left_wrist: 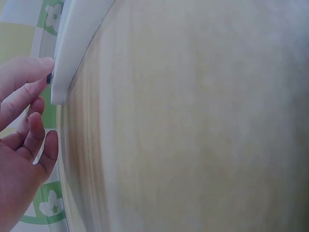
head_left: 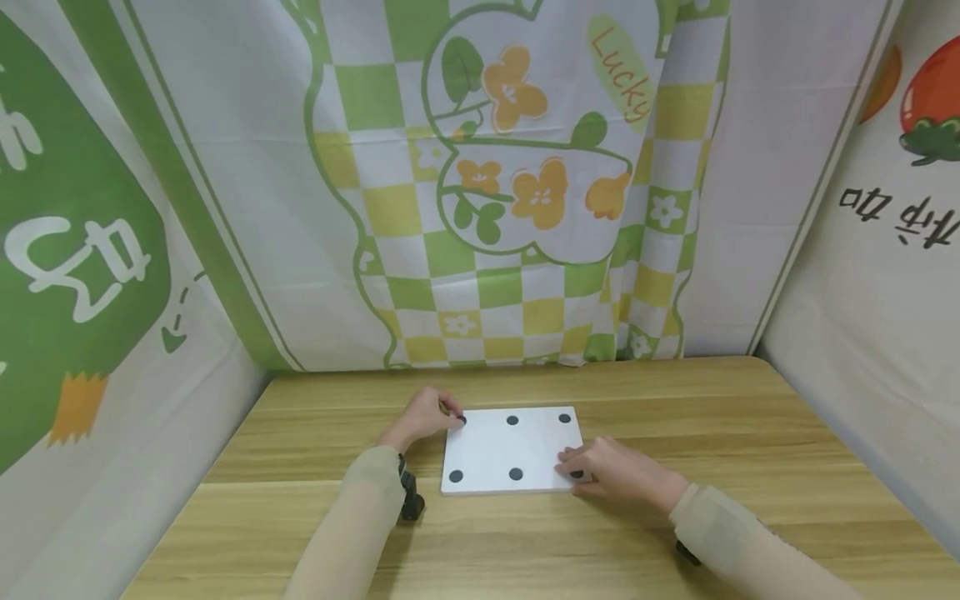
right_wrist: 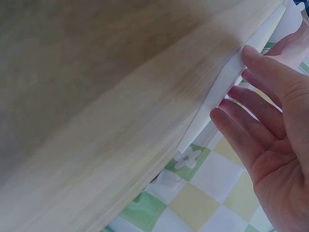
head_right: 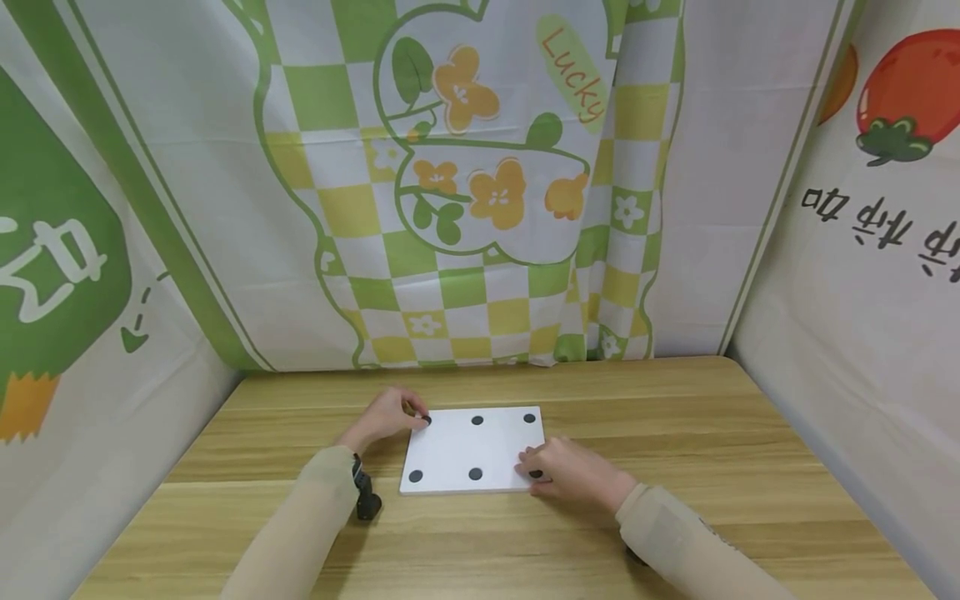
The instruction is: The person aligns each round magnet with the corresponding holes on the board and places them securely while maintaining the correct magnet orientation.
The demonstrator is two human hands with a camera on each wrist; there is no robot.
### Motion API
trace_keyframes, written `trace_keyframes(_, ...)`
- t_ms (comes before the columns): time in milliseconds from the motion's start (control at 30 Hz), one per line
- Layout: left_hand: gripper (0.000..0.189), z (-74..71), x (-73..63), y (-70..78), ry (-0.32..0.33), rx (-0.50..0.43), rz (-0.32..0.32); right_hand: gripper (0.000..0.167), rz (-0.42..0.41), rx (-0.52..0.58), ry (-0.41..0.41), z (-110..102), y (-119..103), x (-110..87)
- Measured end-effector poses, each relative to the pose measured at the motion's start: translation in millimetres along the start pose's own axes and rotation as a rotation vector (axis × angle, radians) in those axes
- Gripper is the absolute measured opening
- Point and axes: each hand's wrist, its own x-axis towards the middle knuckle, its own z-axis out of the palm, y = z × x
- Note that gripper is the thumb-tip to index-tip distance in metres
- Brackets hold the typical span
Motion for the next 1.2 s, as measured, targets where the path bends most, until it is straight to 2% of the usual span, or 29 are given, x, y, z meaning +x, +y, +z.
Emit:
trace_keyframes(233,0.012,0.7,1.4,-0.7,0.006,0.013,-0.008,0.029,0.039,0.026,-0.009,-1.1,-2.0,0.0)
trace_keyframes(567,0.011,-0.4,2.2,-2.5,0.005,0.035,-0.004,0.031,-0.005,0.001,0.004,-0.2,-1.5,1.0)
trace_keyframes(733,0.011,-2.0,1.1,-5.7,0.006,0.041,0.007,0.031,-0.023,-0.006,0.011,0.1,-1.6,2.9)
trace_keyframes(967,0.010,-8.3,-3.8,-7.7,0.026,0.082,0.049,0.030,-0.002,0.027,0.002,0.9,2.5,3.2)
trace_keyframes(1067,0.007,-10.1,-7.9,-5.2,0.061,0.096,0.052,0.029,0.030,0.059,0.009,-2.1,7.2,0.6)
trace_keyframes(1200,0.006,-11.5,-14.1,3.1,0.165,0.151,0.071,0.032,0.075,0.076,0.089,-9.5,15.4,-0.5)
